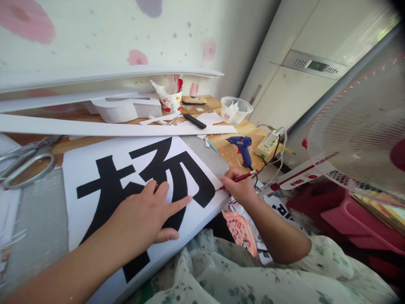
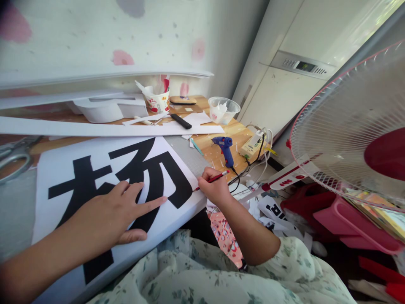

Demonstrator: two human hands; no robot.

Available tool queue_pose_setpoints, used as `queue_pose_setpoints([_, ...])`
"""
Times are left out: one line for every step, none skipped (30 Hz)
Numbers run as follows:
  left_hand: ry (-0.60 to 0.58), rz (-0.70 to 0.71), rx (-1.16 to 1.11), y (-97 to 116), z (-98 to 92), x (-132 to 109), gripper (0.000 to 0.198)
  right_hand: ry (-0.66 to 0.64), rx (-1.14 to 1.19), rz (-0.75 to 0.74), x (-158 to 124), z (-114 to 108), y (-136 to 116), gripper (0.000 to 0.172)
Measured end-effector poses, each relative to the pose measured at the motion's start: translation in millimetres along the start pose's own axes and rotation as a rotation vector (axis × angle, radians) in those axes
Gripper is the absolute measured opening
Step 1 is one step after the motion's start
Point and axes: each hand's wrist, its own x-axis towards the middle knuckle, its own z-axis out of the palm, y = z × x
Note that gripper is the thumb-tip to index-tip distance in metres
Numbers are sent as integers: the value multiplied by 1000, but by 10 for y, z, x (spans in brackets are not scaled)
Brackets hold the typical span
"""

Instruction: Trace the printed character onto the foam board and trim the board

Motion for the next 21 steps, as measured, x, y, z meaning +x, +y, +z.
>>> queue_pose_setpoints([-8, -1, -1, 2, -8, 1, 72, 7, -2, 0, 2, 1, 1, 29])
queue_pose_setpoints([-15, -1, -2, 3, -16, 4, 71, 13, -5, -4, 3, 1, 2, 29])
queue_pose_setpoints([-21, -1, -6, 5, -24, 7, 71, 18, -8, -10, 4, 2, 3, 29])
queue_pose_setpoints([-27, 0, -9, 7, -30, 12, 71, 23, -13, -16, 3, 3, 4, 30])
queue_pose_setpoints([-32, 1, -13, 9, -35, 16, 70, 25, -17, -20, 2, 4, 5, 30])
queue_pose_setpoints([-31, 4, -14, 10, -39, 20, 70, 26, -19, -23, 0, 5, 5, 31])
queue_pose_setpoints([-23, 4, -14, 11, -40, 23, 70, 24, -18, -23, -1, 6, 5, 31])
queue_pose_setpoints([-11, 5, -13, 10, -40, 25, 70, 22, -16, -19, -3, 7, 5, 31])
queue_pose_setpoints([1, 5, -12, 8, -39, 25, 71, 19, -15, -13, -2, 7, 4, 31])
queue_pose_setpoints([10, 5, -10, 5, -39, 24, 71, 14, -19, -8, 0, 6, 1, 31])
queue_pose_setpoints([12, 8, -11, 1, -40, 22, 71, 6, -29, -5, 5, 3, -4, 30])
queue_pose_setpoints([6, 8, -12, -2, -44, 21, 72, -4, -44, -5, 13, 0, -12, 30])
queue_pose_setpoints([-3, 6, -11, -5, -50, 21, 72, -18, -59, -6, 25, -5, -23, 29])
queue_pose_setpoints([-12, 6, -9, -6, -61, 25, 73, -33, -72, -12, 41, -10, -37, 28])
queue_pose_setpoints([-17, 5, -3, -4, -78, 34, 72, -51, -82, -21, 59, -15, -54, 27])
queue_pose_setpoints([-23, 5, 7, 3, -100, 48, 71, -67, -89, -31, 79, -20, -73, 27])
queue_pose_setpoints([-31, 1, 20, 13, -130, 70, 69, -83, -95, -41, 99, -24, -93, 27])
queue_pose_setpoints([-42, -7, 37, 27, -167, 98, 66, -99, -101, -51, 118, -26, -112, 27])
queue_pose_setpoints([-60, -16, 52, 43, -208, 130, 64, -116, -108, -60, 136, -27, -130, 27])
queue_pose_setpoints([-83, -30, 68, 60, -253, 165, 62, -134, -114, -65, 151, -27, -144, 27])
queue_pose_setpoints([-106, -45, 82, 76, -297, 201, 59, -154, -118, -68, 164, -26, -154, 26])
